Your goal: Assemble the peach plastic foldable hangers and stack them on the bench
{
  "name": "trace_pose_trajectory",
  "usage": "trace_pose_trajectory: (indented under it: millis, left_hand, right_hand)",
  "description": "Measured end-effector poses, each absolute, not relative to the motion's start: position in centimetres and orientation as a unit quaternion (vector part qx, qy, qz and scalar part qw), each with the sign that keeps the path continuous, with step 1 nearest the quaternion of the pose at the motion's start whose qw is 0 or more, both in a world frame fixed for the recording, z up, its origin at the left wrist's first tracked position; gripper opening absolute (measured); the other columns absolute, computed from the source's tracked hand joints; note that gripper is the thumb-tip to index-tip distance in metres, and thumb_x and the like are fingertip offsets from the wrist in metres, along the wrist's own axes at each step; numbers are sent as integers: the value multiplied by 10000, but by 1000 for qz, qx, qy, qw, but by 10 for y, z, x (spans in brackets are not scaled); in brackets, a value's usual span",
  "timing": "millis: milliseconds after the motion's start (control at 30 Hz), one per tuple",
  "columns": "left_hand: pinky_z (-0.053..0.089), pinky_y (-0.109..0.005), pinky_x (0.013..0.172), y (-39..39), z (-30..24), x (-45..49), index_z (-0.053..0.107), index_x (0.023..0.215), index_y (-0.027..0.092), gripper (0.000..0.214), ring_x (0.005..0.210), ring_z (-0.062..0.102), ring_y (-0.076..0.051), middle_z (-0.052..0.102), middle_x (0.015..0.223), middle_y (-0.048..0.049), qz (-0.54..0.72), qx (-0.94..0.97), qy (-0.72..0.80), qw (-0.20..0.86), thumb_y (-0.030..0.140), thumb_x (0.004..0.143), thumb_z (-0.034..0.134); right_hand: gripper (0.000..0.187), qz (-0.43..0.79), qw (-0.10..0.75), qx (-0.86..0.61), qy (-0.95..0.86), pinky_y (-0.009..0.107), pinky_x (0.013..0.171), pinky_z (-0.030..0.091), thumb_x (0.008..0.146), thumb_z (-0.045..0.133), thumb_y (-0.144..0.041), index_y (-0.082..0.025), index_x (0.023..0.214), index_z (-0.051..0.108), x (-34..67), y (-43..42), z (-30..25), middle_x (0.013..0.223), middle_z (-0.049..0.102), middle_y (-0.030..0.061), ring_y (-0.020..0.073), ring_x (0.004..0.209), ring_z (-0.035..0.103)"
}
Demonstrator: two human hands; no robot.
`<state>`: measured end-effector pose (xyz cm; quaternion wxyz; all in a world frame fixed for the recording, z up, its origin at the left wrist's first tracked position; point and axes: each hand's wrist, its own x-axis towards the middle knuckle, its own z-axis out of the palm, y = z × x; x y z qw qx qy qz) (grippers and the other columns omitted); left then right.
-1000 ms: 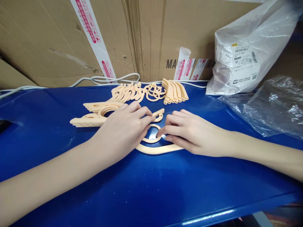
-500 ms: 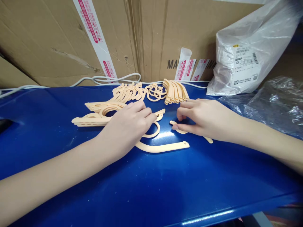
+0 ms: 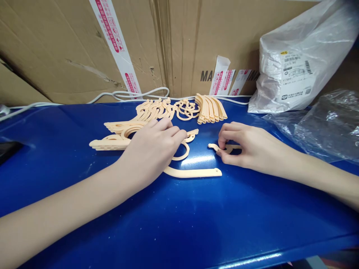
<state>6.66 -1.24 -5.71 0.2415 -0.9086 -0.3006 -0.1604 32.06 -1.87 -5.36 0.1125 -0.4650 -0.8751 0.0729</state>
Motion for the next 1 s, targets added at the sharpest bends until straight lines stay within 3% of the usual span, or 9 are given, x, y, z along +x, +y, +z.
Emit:
trace_pose_trajectory:
  millis: [133, 267, 467, 667, 833, 1000]
  left_hand:
    - [479, -409, 675, -34, -52, 79, 676, 949, 104, 216, 853, 630, -310, 705, 935, -118, -121, -920, -272, 256, 111, 916, 463]
    - [508, -452, 819, -52, -56, 87, 648, 1004, 140, 273, 1031, 617, -319, 676, 1115, -127, -131, -948, -252, 141, 315, 979, 439]
    - [362, -573, 1075, -38, -69, 78, 573, 1071, 147, 319, 1341, 418, -359, 518, 1387, -173, -119, -955, -271, 27, 423, 974, 447]
    - [283, -616, 1130, -28, -73, 75, 546, 981, 211, 269, 1439, 291, -313, 485, 1417, -119, -103, -950, -287, -67, 426, 1002, 386]
    - [263, -597, 1154, -27, -73, 76, 547, 906, 207, 243, 1424, 312, -286, 527, 1349, -107, -123, -943, -291, -100, 393, 1000, 421]
    - [260, -572, 1164, -28, -74, 76, 550, 880, 204, 230, 1411, 345, -259, 547, 1312, -88, -157, -934, -294, -129, 337, 1009, 413]
  right_hand:
    - [88, 95, 145, -456, -873, 296, 692, 433, 763, 604, -262, -200, 711, 570, 322, -19, -57, 861, 603, 23, 174, 802, 574]
    - [75, 134, 181, -457, -861, 276, 636, 416, 759, 578, -212, -202, 707, 525, 323, -21, -54, 761, 584, -4, 142, 681, 548]
    - [142, 109, 147, -416, -891, 272, 536, 341, 912, 423, -261, -212, 789, 476, 326, -22, -54, 598, 530, -33, 135, 512, 491]
    - [251, 78, 142, -413, -896, 278, 585, 396, 1009, 350, -354, -202, 973, 546, 325, -24, -58, 763, 678, 8, 164, 616, 630]
    - [295, 64, 155, -379, -910, 281, 678, 451, 1030, 322, -332, -184, 974, 571, 325, -22, -58, 951, 676, 66, 182, 798, 661]
    - [233, 86, 163, -383, -905, 258, 691, 451, 1024, 358, -299, -202, 1067, 565, 329, -20, -58, 938, 694, 28, 163, 817, 672]
